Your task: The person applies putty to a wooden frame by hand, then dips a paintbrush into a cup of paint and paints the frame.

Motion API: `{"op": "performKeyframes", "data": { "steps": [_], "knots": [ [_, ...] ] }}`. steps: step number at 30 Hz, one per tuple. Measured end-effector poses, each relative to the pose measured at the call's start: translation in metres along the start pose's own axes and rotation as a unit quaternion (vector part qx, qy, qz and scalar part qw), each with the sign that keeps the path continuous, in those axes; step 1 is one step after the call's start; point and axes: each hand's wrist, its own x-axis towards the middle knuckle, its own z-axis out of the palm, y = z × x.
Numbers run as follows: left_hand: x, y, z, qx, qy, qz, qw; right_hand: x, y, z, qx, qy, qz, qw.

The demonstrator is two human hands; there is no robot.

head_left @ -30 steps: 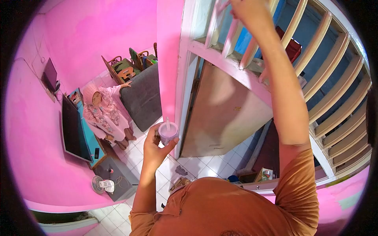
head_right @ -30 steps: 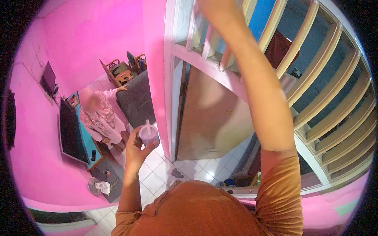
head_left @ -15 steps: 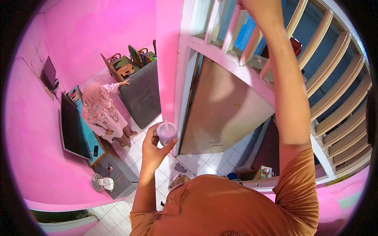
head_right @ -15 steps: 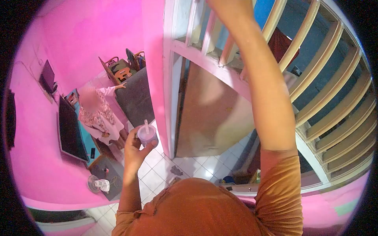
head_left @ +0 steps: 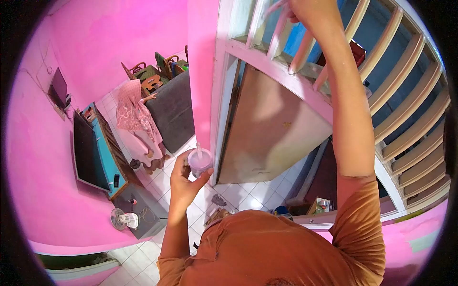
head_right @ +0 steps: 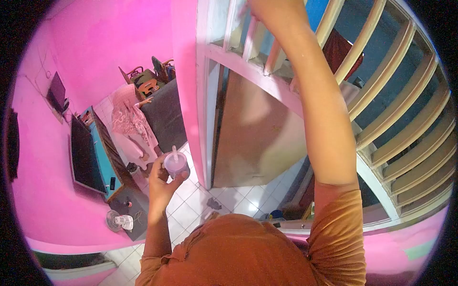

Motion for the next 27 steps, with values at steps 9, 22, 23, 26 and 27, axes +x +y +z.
{"op": "performKeyframes", "data": {
  "steps": [9, 22, 23, 26, 27],
  "knots": [
    [-0.011, 0.000, 0.001, 0.000, 0.012, -0.002, 1.000, -0.018, 0.030, 0.031, -0.013, 0.043, -0.043, 0.998],
    [-0.014, -0.004, 0.006, -0.003, 0.004, -0.001, 1.000, -0.043, -0.002, 0.010, 0.077, -0.028, 0.060, 0.995],
    [-0.013, -0.004, 0.006, -0.005, -0.001, 0.005, 1.000, -0.041, 0.006, 0.016, 0.076, -0.029, 0.061, 0.995],
    [-0.014, -0.008, 0.008, 0.001, -0.005, 0.002, 1.000, -0.035, 0.043, 0.046, -0.026, 0.013, -0.019, 0.999],
    [-0.014, -0.007, 0.006, 0.001, -0.005, 0.002, 1.000, -0.036, 0.042, 0.054, -0.031, 0.006, -0.026, 0.999]
  ]
}}
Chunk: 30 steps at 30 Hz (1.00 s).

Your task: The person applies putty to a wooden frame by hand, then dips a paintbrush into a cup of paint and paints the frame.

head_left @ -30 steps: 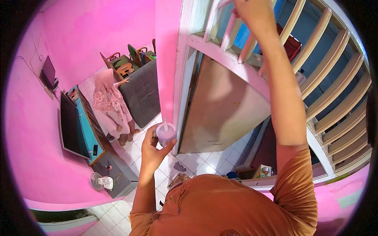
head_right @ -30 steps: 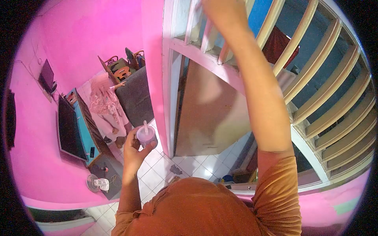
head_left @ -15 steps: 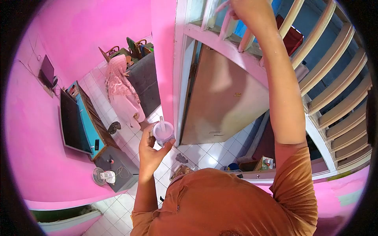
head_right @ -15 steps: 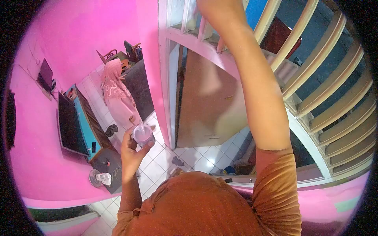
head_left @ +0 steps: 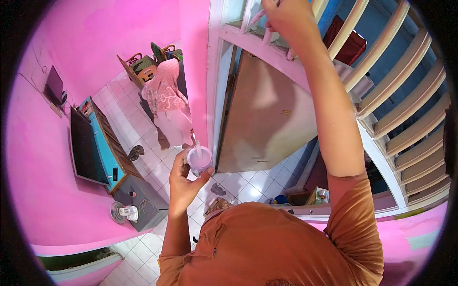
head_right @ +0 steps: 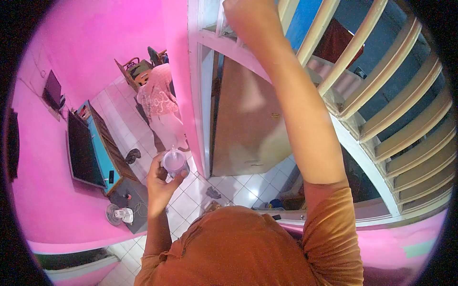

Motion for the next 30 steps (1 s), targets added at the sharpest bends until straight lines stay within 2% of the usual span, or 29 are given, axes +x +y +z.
{"op": "performKeyframes", "data": {
  "steps": [2, 5, 6, 8, 9, 10, 11, 13, 17, 19, 20, 22, 26, 28, 29, 30],
  "knots": [
    [0.000, -0.001, 0.001, 0.001, 0.007, -0.019, 1.000, -0.001, 0.004, 0.004, -0.006, -0.006, -0.008, 1.000],
    [0.003, -0.002, 0.001, -0.013, -0.002, -0.007, 1.000, 0.009, -0.033, -0.036, 0.067, 0.033, 0.018, 0.997],
    [0.003, -0.002, 0.001, -0.013, 0.001, -0.006, 1.000, 0.031, -0.053, -0.066, 0.140, -0.141, 0.244, 0.949],
    [0.003, 0.001, 0.001, -0.013, -0.004, -0.013, 1.000, 0.032, -0.046, -0.058, 0.201, -0.303, 0.447, 0.818],
    [0.003, 0.001, 0.001, -0.011, -0.004, -0.011, 1.000, 0.012, -0.011, -0.015, 0.100, -0.167, 0.225, 0.955],
    [0.003, 0.001, 0.001, -0.009, -0.001, -0.013, 1.000, 0.001, 0.009, 0.009, -0.012, -0.015, -0.016, 1.000],
    [0.002, 0.000, 0.001, -0.007, 0.002, -0.016, 1.000, -0.003, 0.005, 0.006, -0.012, -0.016, -0.014, 1.000],
    [0.001, 0.000, 0.001, -0.006, 0.002, -0.015, 1.000, -0.012, -0.011, -0.007, 0.085, -0.005, 0.001, 0.996],
    [0.002, -0.003, 0.001, -0.017, 0.000, -0.004, 1.000, -0.016, -0.010, -0.011, 0.049, 0.001, 0.013, 0.999],
    [0.001, -0.002, 0.001, -0.011, -0.001, -0.005, 1.000, -0.021, -0.008, 0.000, 0.016, 0.051, -0.086, 0.995],
    [0.002, -0.002, 0.001, -0.005, -0.002, -0.007, 1.000, -0.019, -0.004, -0.002, 0.017, 0.053, -0.087, 0.995],
    [0.002, -0.002, 0.000, -0.003, -0.001, -0.005, 1.000, -0.018, -0.017, -0.016, 0.085, -0.033, 0.033, 0.995],
    [0.001, -0.001, 0.000, -0.011, 0.010, -0.018, 1.000, -0.019, -0.011, -0.009, 0.075, -0.029, 0.054, 0.995],
    [0.002, -0.002, -0.001, -0.010, 0.006, -0.017, 1.000, -0.022, -0.010, -0.005, 0.041, -0.003, -0.026, 0.999],
    [0.002, -0.003, -0.001, -0.008, 0.005, -0.018, 1.000, -0.022, -0.010, -0.006, 0.041, -0.005, -0.029, 0.999],
    [0.001, -0.001, -0.001, -0.010, 0.006, -0.019, 1.000, -0.022, -0.018, -0.014, 0.067, -0.027, 0.023, 0.997]
  ]
}}
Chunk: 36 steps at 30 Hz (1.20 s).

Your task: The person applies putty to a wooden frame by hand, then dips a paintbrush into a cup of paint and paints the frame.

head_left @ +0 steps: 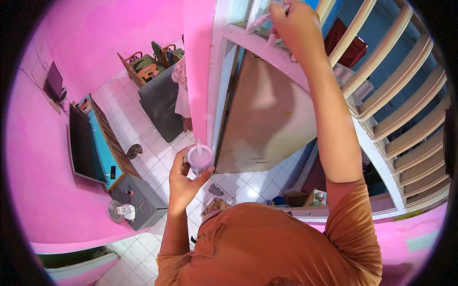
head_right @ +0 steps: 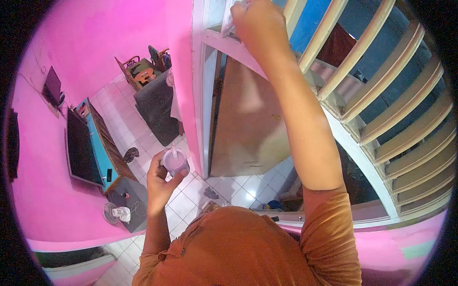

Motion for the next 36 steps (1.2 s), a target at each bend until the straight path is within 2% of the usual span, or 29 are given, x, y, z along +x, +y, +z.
{"op": "performKeyframes", "data": {
  "steps": [1, 7, 11, 13, 16, 20, 22, 25, 28, 31, 34, 36],
  "knots": [
    [0.000, 0.003, 0.001, -0.003, 0.000, -0.004, 1.000, 0.000, -0.005, -0.004, 0.026, -0.018, 0.052, 0.998],
    [0.001, 0.003, 0.001, 0.009, 0.002, -0.007, 1.000, 0.004, -0.006, -0.001, 0.028, 0.017, 0.043, 0.999],
    [0.001, 0.000, -0.001, 0.005, 0.007, -0.006, 1.000, 0.005, -0.008, -0.009, 0.006, 0.006, 0.028, 1.000],
    [0.000, -0.001, -0.003, 0.012, 0.002, -0.014, 1.000, 0.004, 0.005, 0.004, -0.036, 0.008, -0.010, 0.999],
    [-0.002, -0.001, -0.003, 0.019, 0.002, -0.019, 1.000, 0.011, 0.003, 0.008, 0.028, 0.057, -0.018, 0.998],
    [-0.002, -0.002, -0.002, 0.001, 0.010, -0.007, 1.000, 0.021, -0.007, -0.017, 0.029, 0.055, 0.010, 0.998],
    [-0.005, -0.005, -0.004, 0.001, 0.012, -0.013, 1.000, 0.022, 0.012, -0.010, -0.050, -0.043, 0.000, 0.998],
    [-0.003, -0.001, -0.004, 0.013, 0.008, -0.005, 1.000, 0.027, 0.014, 0.003, -0.051, 0.031, -0.034, 0.998],
    [-0.006, 0.001, -0.004, 0.016, 0.008, -0.010, 1.000, 0.042, 0.002, -0.014, 0.005, 0.037, -0.033, 0.999],
    [-0.006, 0.004, -0.004, 0.011, 0.009, -0.017, 1.000, 0.078, -0.011, -0.034, -0.025, 0.085, -0.064, 0.994],
    [-0.006, 0.003, -0.005, 0.014, 0.012, -0.010, 1.000, 0.114, -0.018, -0.048, -0.012, 0.092, -0.064, 0.994],
    [-0.007, 0.003, -0.006, 0.025, 0.013, -0.004, 1.000, 0.126, -0.023, -0.056, -0.014, 0.110, -0.099, 0.989]
  ]
}}
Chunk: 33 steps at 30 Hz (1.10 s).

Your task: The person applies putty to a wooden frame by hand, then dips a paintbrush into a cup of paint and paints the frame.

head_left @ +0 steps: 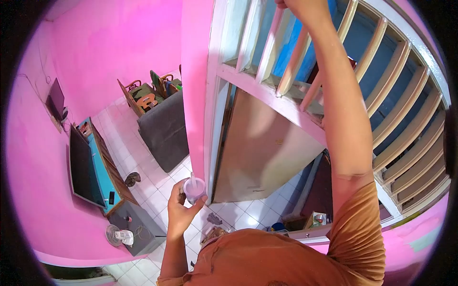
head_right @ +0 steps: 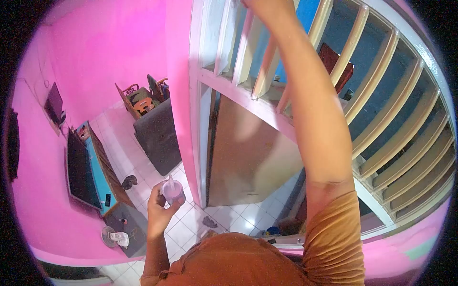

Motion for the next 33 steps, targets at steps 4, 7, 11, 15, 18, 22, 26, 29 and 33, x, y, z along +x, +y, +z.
{"op": "performKeyframes", "data": {
  "steps": [4, 7, 11, 15, 18, 22, 26, 29, 33],
  "knots": [
    [0.000, -0.001, -0.001, -0.007, 0.000, -0.011, 1.000, 0.007, -0.010, -0.019, -0.034, -0.032, 0.019, 0.999],
    [0.000, -0.006, 0.000, -0.013, 0.001, -0.014, 1.000, 0.007, 0.002, -0.007, -0.103, -0.071, -0.007, 0.992],
    [-0.002, -0.007, -0.004, -0.010, -0.007, -0.026, 1.000, 0.016, 0.011, 0.011, -0.079, 0.049, -0.078, 0.993],
    [0.000, -0.011, -0.002, -0.019, 0.004, -0.003, 1.000, 0.024, -0.012, -0.012, -0.012, 0.014, 0.023, 1.000],
    [0.001, -0.011, -0.001, -0.004, 0.000, -0.020, 1.000, 0.026, 0.004, -0.005, -0.128, 0.028, -0.020, 0.991],
    [0.000, -0.005, 0.001, 0.004, -0.003, -0.016, 1.000, 0.024, -0.004, -0.004, -0.040, 0.014, -0.014, 0.999],
    [0.002, -0.010, -0.001, -0.002, 0.000, -0.022, 1.000, 0.016, -0.029, -0.029, -0.011, -0.008, 0.040, 0.999],
    [0.002, -0.010, -0.001, -0.002, -0.002, -0.019, 1.000, 0.017, -0.024, -0.029, -0.070, -0.040, 0.022, 0.996],
    [0.005, -0.005, 0.001, 0.006, -0.004, -0.027, 1.000, 0.020, -0.011, -0.012, -0.114, 0.000, -0.093, 0.989]
  ]
}}
